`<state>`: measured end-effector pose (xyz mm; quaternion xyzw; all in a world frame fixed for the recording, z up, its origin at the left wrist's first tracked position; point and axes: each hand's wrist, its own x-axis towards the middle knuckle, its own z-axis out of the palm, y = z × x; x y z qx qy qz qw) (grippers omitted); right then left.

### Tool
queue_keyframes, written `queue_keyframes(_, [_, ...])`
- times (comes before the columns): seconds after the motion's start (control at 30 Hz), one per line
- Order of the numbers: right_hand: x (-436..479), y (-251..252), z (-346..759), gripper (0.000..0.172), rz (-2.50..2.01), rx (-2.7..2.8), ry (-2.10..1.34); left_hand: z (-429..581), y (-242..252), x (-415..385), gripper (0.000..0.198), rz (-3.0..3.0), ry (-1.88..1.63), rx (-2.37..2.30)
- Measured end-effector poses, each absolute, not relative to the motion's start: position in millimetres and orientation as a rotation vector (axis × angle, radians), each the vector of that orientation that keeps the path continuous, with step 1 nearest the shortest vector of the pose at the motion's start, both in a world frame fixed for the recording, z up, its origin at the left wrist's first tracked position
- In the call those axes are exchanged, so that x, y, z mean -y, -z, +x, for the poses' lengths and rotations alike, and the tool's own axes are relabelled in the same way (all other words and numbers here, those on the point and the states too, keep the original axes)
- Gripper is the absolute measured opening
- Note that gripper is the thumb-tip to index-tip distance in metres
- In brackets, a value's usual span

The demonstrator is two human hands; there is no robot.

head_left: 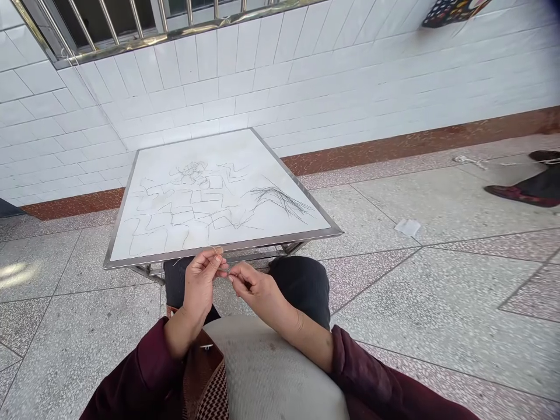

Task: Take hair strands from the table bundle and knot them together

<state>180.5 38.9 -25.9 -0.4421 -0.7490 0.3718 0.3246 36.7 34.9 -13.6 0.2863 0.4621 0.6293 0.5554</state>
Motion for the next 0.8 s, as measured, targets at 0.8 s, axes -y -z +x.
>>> queue_keyframes(0.8, [-53.9, 13.6, 200.6, 0.025, -0.532, 2.427, -0.290, 33.8, 20.6, -32.1, 0.030, 0.736, -1.319, -1.087])
